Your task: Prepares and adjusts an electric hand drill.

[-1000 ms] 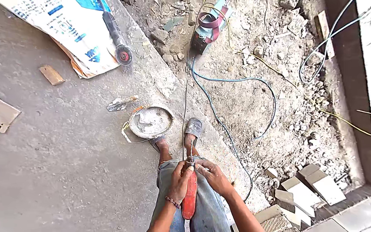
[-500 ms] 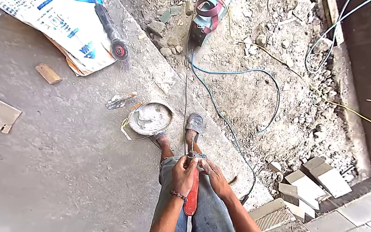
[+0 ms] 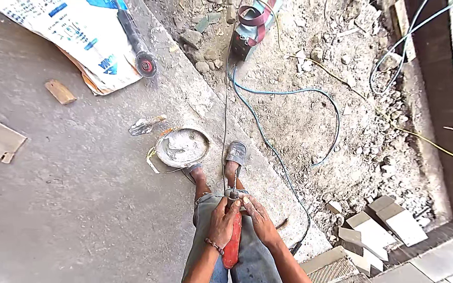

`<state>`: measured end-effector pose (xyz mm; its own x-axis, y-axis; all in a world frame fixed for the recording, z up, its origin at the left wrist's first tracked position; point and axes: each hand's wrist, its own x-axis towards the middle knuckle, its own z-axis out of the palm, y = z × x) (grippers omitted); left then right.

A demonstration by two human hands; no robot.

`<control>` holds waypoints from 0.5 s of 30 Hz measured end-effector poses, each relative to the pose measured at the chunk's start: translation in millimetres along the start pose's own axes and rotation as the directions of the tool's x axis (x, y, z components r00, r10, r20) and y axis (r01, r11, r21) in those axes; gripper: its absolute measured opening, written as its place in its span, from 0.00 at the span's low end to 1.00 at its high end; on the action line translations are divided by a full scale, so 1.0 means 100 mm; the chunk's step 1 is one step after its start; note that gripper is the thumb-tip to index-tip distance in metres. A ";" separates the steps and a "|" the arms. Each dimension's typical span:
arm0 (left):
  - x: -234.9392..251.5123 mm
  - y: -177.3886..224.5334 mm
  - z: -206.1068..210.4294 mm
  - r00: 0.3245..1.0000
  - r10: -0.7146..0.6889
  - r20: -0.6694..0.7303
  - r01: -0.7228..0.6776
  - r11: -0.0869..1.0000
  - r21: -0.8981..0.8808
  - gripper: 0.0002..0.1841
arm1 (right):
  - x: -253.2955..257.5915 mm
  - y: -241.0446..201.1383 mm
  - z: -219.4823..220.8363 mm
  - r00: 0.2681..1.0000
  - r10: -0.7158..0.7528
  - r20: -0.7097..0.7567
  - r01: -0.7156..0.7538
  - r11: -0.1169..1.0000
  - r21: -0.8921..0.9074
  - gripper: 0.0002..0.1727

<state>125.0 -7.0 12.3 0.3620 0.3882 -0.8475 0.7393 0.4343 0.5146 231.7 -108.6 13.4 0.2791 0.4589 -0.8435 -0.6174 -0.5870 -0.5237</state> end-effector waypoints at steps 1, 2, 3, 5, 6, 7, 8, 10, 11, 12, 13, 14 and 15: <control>0.05 0.00 -0.01 1.000 0.011 -0.002 -0.011 1.000 0.001 0.26 | 0.02 -0.01 0.00 1.000 0.002 0.006 -0.002 1.000 -0.004 0.25; 0.09 -0.01 -0.03 1.000 0.019 -0.016 -0.019 1.000 -0.010 0.26 | 0.03 0.00 -0.01 1.000 0.011 0.013 -0.010 1.000 -0.015 0.25; 0.14 -0.02 -0.05 0.999 0.023 -0.037 -0.024 0.999 -0.035 0.26 | 0.03 0.01 -0.01 0.999 0.027 0.030 -0.025 0.999 -0.040 0.27; 0.29 -0.02 -0.16 0.996 -0.003 -0.086 -0.009 0.991 -0.131 0.26 | 0.01 0.02 0.03 0.995 0.063 0.080 -0.056 0.994 -0.097 0.39; 0.36 0.03 -0.24 0.994 -0.045 -0.102 0.024 0.981 -0.194 0.26 | -0.02 0.04 0.08 0.991 0.081 0.106 -0.070 0.992 -0.107 0.47; 0.43 0.12 -0.33 0.988 -0.103 -0.111 0.073 0.966 -0.246 0.26 | -0.07 0.05 0.13 0.985 0.094 0.142 -0.080 0.992 -0.100 0.54; 0.49 0.23 -0.43 0.980 -0.158 -0.119 0.118 0.951 -0.286 0.27 | -0.13 0.05 0.20 0.980 0.087 0.181 -0.073 0.994 -0.087 0.61; 0.58 0.47 -0.62 0.961 -0.244 -0.129 0.181 0.910 -0.374 0.30 | -0.25 0.03 0.33 0.972 0.013 0.235 0.011 0.995 -0.096 0.71; 0.62 0.56 -0.72 0.952 -0.278 -0.126 0.198 0.878 -0.436 0.31 | -0.29 0.02 0.39 0.971 -0.045 0.236 0.081 0.986 -0.145 0.74; 0.66 0.63 -0.82 0.946 -0.305 -0.112 0.208 0.833 -0.513 0.31 | -0.30 -0.01 0.44 0.968 -0.093 0.235 0.153 0.955 -0.253 0.77; 0.68 0.67 -0.91 0.946 -0.316 -0.070 0.214 0.772 -0.598 0.31 | -0.31 -0.05 0.47 0.963 -0.115 0.243 0.208 0.891 -0.404 0.79; 0.70 0.68 -0.99 0.949 -0.314 -0.009 0.221 0.689 -0.690 0.31 | -0.29 -0.10 0.52 0.960 -0.129 0.248 0.250 0.794 -0.555 0.78; 0.69 0.68 -1.06 0.955 -0.290 0.061 0.230 0.595 -0.770 0.32 | -0.26 -0.13 0.57 0.955 -0.177 0.236 0.292 0.685 -0.668 0.72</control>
<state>139.9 135.6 2.0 0.1655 0.1950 -0.9667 0.0861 0.9736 0.2112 190.4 -75.3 48.9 0.2024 0.7001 -0.6848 0.1500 -0.7132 -0.6848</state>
